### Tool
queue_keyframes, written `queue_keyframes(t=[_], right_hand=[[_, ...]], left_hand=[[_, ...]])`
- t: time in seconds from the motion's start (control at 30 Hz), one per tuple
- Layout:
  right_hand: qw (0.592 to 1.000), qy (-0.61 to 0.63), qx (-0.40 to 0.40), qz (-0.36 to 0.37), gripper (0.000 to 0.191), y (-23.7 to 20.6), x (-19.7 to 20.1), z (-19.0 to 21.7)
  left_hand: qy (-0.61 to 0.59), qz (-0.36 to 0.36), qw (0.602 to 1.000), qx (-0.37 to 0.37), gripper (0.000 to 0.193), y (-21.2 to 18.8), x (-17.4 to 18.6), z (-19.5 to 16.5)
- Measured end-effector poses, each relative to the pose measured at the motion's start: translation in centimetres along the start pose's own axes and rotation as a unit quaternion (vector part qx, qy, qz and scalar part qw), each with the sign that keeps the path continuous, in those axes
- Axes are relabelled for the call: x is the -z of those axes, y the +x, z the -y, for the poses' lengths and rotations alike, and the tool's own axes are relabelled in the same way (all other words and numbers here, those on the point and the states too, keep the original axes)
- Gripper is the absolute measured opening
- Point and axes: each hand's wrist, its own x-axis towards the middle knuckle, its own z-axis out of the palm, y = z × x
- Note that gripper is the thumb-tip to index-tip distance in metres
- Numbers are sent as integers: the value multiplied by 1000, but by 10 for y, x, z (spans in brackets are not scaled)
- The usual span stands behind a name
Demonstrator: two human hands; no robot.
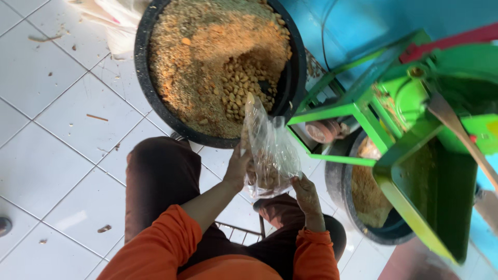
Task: The person sits on the floor operating a green electric grinder. They scoop ground material from a large basin into the machine hopper with a scoop, run peanuts through the grinder, collect the ground output in basins, then use scissors to cut open a plastic bag of peanuts and tie filled bags closed.
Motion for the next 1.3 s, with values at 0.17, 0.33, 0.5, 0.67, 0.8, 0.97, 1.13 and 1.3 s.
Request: queue_keyframes(t=[0.17, 0.33, 0.5, 0.67, 0.8, 0.97, 1.13, 1.3], right_hand=[[996, 90, -17, -14, 37, -33, 10, -21], [967, 252, -37, -19, 41, -51, 18, -39], [958, 284, 10, 21, 37, -53, 4, -37], [989, -88, -119, 23, 39, -48, -1, -17], [980, -123, -144, 52, 54, -47, -2, -2], [980, -11, 142, 137, 93, -45, -31, -4], [953, -235, 161, -104, 24, -44, -61, -2], [976, -126, 98, -147, 25, -71, -42, 12]], left_hand=[[64, 61, 996, -9, 66, -24, 1, 7], [278, 106, 946, -132, 75, -47, -13, 0], [358, 104, 910, -183, 57, -40, -19, -3], [230, 59, 955, -180, 20, -20, -19, 12], [313, 112, 937, -103, 11, -27, -21, 34], [611, 158, 767, -116, 11, -49, -28, 62], [567, 190, 770, -222, 18, -64, -33, 69], [597, 288, 673, -329, 18, -88, -59, 52]])
